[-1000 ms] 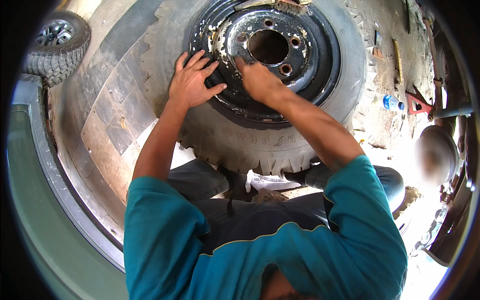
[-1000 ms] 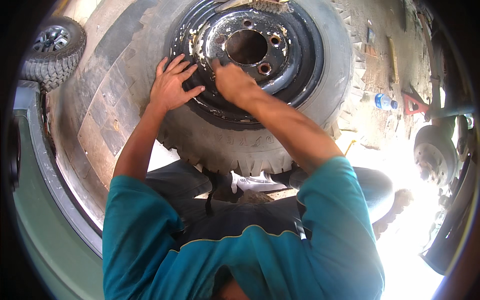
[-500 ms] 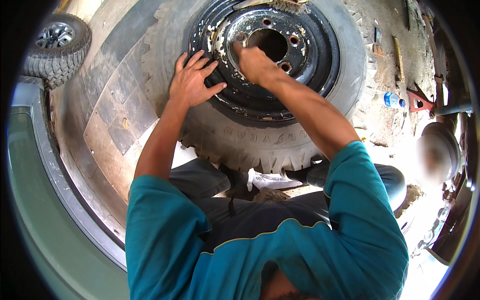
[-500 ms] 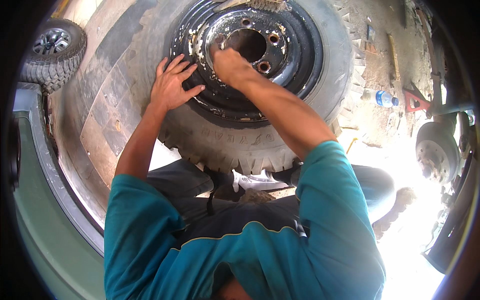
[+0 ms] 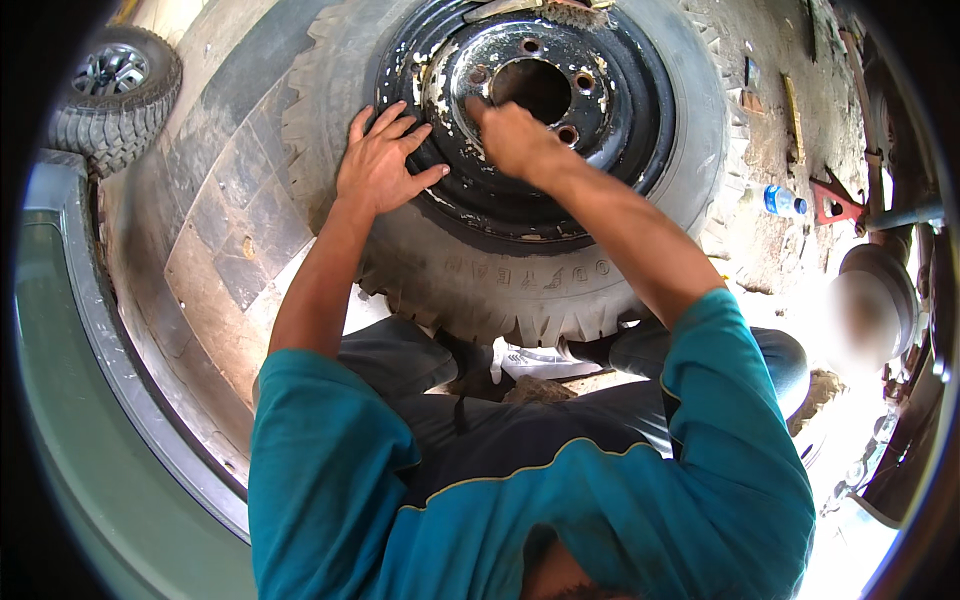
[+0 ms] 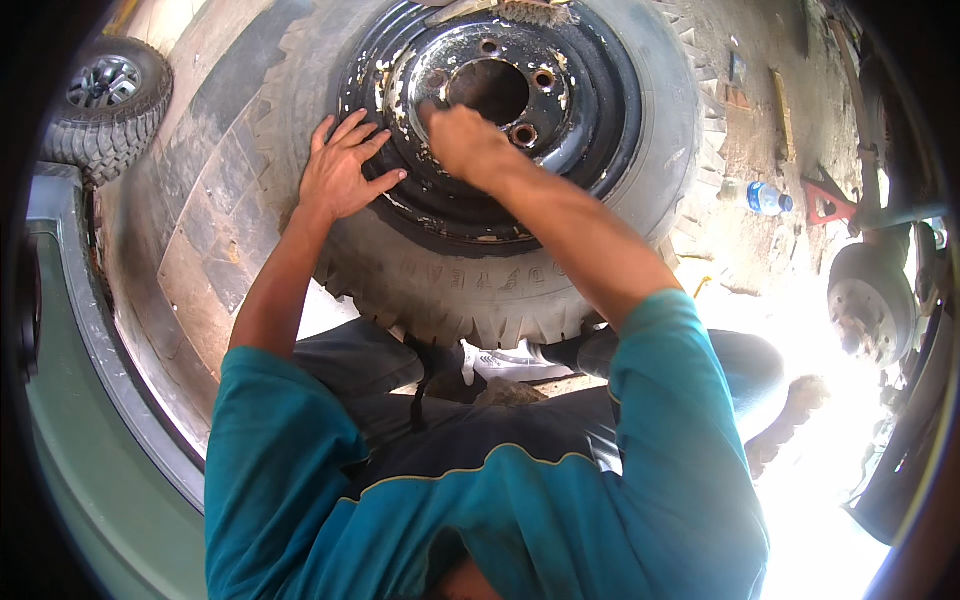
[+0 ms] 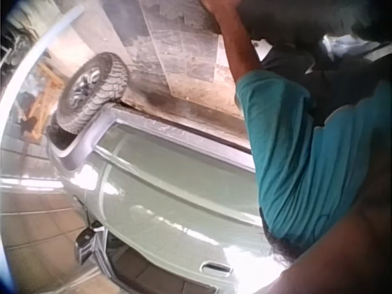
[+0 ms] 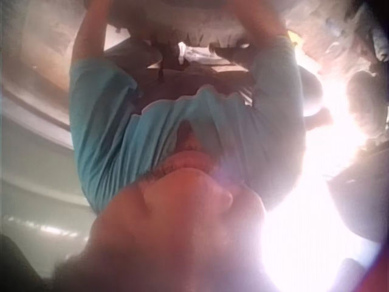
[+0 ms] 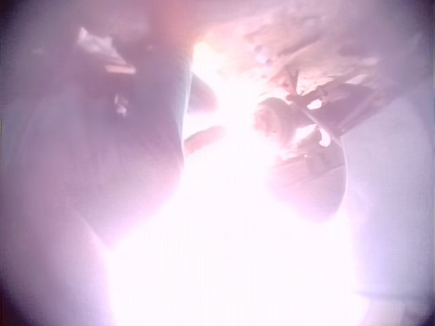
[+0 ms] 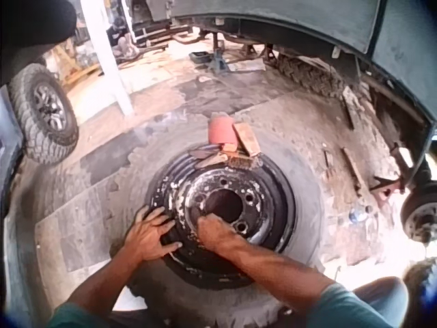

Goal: The person scrapes debris and residue from the inner rim of a large tire using a small metal tool. They work around the bolt holes and the central hub area, then briefly handle a piece of cardboard on the ground.

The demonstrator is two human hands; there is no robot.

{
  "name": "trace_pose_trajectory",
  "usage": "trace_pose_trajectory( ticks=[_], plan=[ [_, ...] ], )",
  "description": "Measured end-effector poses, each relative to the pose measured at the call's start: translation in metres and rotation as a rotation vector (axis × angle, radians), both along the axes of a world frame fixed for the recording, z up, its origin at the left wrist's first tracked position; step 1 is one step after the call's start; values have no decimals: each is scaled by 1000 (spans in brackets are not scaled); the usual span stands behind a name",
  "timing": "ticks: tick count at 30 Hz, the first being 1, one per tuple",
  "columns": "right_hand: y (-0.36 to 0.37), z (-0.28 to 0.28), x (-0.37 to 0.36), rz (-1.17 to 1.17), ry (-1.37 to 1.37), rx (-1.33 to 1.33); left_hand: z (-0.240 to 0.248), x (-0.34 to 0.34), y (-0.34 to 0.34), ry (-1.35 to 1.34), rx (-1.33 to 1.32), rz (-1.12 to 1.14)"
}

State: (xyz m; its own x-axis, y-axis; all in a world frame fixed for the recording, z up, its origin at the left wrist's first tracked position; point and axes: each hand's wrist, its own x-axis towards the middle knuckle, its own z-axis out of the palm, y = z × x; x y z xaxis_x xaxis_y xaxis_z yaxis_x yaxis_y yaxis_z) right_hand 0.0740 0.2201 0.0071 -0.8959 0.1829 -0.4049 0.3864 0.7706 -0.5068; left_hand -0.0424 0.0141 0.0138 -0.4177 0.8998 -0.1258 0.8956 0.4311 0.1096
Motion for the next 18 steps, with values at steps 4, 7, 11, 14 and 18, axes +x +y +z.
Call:
trace_pose_trajectory(
  ticks=[4,7,11,14,18],
  plan=[
    [39,11,-20,84,73,-64,-6,0,0,0,-1,13],
    [58,32,-6,-97,25,-312,-5,-2,4,1,-5,14],
    [55,19,38,53,69,-213,-7,-4,3,7,-23,23],
    [48,13,73,188,36,-193,-7,-3,1,2,-21,30],
    [42,-3,91,238,115,-181,-1,0,5,-34,4,43]
  ],
)
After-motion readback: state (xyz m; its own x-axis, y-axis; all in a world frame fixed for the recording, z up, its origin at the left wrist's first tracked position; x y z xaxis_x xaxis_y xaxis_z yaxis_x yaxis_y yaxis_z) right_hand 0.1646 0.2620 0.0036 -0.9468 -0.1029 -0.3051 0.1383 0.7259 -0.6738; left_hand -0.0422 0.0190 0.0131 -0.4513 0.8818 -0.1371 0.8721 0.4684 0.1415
